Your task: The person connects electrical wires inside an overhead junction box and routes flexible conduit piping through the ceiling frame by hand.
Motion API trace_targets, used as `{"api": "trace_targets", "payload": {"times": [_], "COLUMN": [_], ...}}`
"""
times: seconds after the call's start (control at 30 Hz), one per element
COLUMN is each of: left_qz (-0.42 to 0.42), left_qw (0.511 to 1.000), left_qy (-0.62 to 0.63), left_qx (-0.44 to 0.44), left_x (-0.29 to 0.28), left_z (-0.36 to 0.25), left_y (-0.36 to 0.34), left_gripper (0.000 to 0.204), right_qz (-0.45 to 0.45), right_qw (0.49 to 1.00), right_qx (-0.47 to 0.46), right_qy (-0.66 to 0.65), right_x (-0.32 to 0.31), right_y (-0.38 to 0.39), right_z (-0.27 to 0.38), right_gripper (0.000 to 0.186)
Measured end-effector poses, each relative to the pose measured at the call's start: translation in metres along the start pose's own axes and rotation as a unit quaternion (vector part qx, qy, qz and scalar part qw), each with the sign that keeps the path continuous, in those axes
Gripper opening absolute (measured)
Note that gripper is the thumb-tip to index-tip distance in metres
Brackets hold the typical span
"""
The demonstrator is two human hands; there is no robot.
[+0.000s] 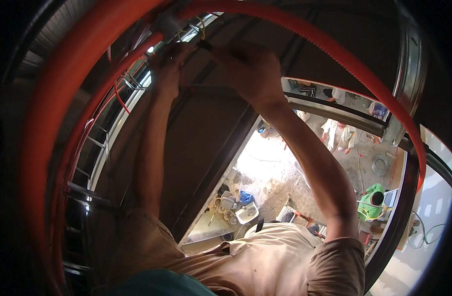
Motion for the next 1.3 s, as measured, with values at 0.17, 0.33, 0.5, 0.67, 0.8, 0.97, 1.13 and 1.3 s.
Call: {"api": "trace_targets", "payload": {"times": [0.17, 0.33, 0.5, 0.67, 0.8, 0.97, 1.13, 1.3], "left_qz": [0.035, 0.041, -0.014, -0.006, 0.018, 0.048, 0.050, 0.065], "left_qw": [0.997, 0.995, 0.993, 0.994, 0.995, 0.992, 0.997, 0.996], "left_qy": [0.069, 0.084, 0.100, 0.079, 0.018, 0.082, 0.027, 0.043], "left_qx": [-0.015, -0.021, -0.061, -0.071, -0.098, -0.079, -0.052, -0.050], "left_x": [0.012, -0.012, 0.007, 0.006, 0.004, -0.002, -0.010, -0.004], "left_z": [-0.012, -0.006, -0.006, -0.005, -0.025, -0.038, -0.017, -0.033], "left_y": [0.006, -0.002, 0.005, 0.001, 0.002, 0.003, -0.003, -0.002], "left_gripper": [0.019, 0.020, 0.023, 0.023, 0.022, 0.024, 0.025, 0.023], "right_qz": [0.024, 0.066, 0.079, 0.015, -0.095, -0.081, -0.081, -0.108], "right_qw": [0.998, 0.970, 0.847, 0.902, 0.897, 0.904, 0.913, 0.920], "right_qx": [-0.028, -0.186, -0.210, -0.296, -0.349, -0.309, -0.291, -0.267], "right_qy": [0.056, 0.140, 0.482, 0.315, 0.255, 0.284, 0.274, 0.266], "right_x": [-0.023, -0.018, -0.006, 0.031, 0.048, 0.057, 0.040, -0.002], "right_y": [0.002, -0.023, -0.078, -0.123, -0.157, -0.178, -0.186, -0.180], "right_z": [-0.021, -0.053, -0.087, -0.091, -0.094, -0.082, -0.074, -0.078], "right_gripper": [0.025, 0.023, 0.023, 0.027, 0.029, 0.030, 0.031, 0.032]}}
Point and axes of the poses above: each hand's wrist, its own y-axis away from the middle knuckle, its own x-axis out of the palm, z = x × y, the point moved 1 cm from there along -y, towards the middle knuckle, and after that the axes turned 10 degrees about x, right-handed, at the moved point
